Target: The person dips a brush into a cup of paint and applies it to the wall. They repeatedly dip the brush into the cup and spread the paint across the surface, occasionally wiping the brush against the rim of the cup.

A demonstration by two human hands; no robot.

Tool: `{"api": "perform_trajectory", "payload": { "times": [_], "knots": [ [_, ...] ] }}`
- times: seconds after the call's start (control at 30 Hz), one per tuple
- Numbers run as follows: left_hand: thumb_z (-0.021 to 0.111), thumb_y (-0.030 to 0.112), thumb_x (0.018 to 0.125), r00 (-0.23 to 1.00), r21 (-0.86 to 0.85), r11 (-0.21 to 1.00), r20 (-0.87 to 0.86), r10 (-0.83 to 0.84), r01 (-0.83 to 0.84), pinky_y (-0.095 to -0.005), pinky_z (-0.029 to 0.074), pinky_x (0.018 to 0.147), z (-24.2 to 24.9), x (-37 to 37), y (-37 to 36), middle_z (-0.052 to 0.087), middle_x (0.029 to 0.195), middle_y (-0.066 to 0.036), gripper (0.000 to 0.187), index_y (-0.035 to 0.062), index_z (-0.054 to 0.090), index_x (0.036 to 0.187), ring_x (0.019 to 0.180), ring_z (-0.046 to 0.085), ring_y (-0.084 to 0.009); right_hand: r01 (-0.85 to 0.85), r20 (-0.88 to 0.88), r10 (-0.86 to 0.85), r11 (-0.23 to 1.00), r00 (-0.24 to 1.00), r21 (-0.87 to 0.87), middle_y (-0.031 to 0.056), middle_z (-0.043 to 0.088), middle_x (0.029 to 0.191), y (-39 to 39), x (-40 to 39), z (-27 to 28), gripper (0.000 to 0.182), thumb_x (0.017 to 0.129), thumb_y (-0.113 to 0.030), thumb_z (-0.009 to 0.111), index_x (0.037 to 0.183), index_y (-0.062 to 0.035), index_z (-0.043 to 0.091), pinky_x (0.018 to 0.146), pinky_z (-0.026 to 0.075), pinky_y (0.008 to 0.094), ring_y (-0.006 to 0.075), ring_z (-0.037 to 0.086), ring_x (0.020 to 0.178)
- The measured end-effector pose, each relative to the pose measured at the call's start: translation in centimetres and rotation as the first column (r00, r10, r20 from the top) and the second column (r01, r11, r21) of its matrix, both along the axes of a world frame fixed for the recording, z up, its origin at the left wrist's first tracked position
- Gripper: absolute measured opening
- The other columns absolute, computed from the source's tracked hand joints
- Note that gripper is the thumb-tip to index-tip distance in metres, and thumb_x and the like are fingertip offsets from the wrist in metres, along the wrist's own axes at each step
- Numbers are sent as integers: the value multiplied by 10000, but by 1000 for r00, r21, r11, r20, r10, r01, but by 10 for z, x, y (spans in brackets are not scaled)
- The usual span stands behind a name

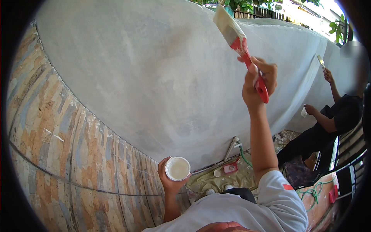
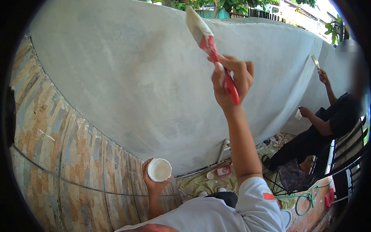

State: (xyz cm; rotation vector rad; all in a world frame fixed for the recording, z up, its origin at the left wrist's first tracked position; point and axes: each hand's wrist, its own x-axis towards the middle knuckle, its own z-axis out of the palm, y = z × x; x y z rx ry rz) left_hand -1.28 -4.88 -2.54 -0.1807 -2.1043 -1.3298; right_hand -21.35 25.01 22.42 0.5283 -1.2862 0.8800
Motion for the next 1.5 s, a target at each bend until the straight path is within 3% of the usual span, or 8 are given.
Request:
{"api": "perform_trajectory", "payload": {
  "times": [0.2, 0.57, 0.73, 0.83, 0.87, 0.97, 1.23, 1.5],
  "knots": [
    [1006, 150, 528, 1000, 49, 999, -4, 22, -21, -475, 513, 1047, -4, 4, 3, 521, 1375, -157, 983, 47, 526, 1380, 1266, 567, -325, 373, -385, -175, 761, 906, 531, -61, 724, 935, -17, -10, 75, 234, 841, -244, 812, 963, -192, 619, 694, 371, 280, 82, 659, 708],
    [1014, 163, 532, 995, 30, 995, 12, 97, -97, -495, 476, 1067, -19, 13, 0, 527, 1366, -161, 996, 67, 516, 1389, 1284, 546, -345, -183, 169, 88, 198, 982, 963, -5, 616, 770, -6, 5, -59, 144, 880, -174, 662, 910, -146, 524, 707, 468, 322, 158, 622, 648],
    [1013, 171, 535, 996, 44, 995, 8, 85, -85, -497, 477, 1059, -13, 9, 6, 531, 1357, -160, 979, 67, 529, 1379, 1271, 551, -344, -170, 160, 59, 266, 985, 949, 31, 598, 724, -19, -3, 65, 183, 927, -182, 725, 867, -110, 569, 649, 430, 346, 195, 561, 599],
    [1011, 175, 540, 998, 70, 996, 3, 60, -60, -498, 477, 1058, -7, 8, 9, 534, 1351, -159, 956, 66, 543, 1367, 1266, 553, -341, 108, -118, 18, 286, 993, 952, 38, 710, 763, -26, -3, 140, 178, 1005, -257, 659, 1120, -123, 683, 723, 487, 336, 175, 577, 560],
    [1011, 175, 540, 998, 74, 995, -1, 64, -64, -498, 477, 1058, -4, 7, 10, 534, 1351, -159, 956, 66, 543, 1367, 1266, 553, -341, 191, -233, 93, 330, 968, 924, 52, 646, 767, -28, -4, 160, 173, 969, -216, 714, 912, -97, 604, 663, 432, 350, 178, 541, 590],
    [1012, 184, 538, 999, 115, 993, -13, 31, -29, -494, 479, 1061, -1, 7, 13, 534, 1348, -155, 944, 65, 555, 1355, 1265, 554, -339, 345, -406, 104, 362, 908, 866, 16, 699, 769, -34, 1, 212, 119, 1037, -203, 631, 1014, -87, 613, 657, 475, 306, 114, 597, 595],
    [1003, 183, 535, 999, 109, 993, -25, 45, -42, -485, 486, 1053, -7, 11, 12, 537, 1349, -151, 935, 57, 561, 1349, 1256, 561, -333, 347, -383, 78, 286, 921, 893, 27, 661, 834, -41, -9, 78, 242, 819, -131, 765, 886, -108, 533, 635, 450, 289, 125, 579, 641],
    [1003, 174, 530, 998, 102, 993, 0, 55, -55, -488, 487, 1055, -13, 16, -1, 523, 1370, -155, 940, 58, 557, 1349, 1269, 552, -331, -196, 162, 154, 242, 975, 950, 35, 627, 770, -13, -7, 14, 217, 881, -147, 741, 858, -89, 533, 665, 481, 334, 195, 587, 625]
  ]
}}
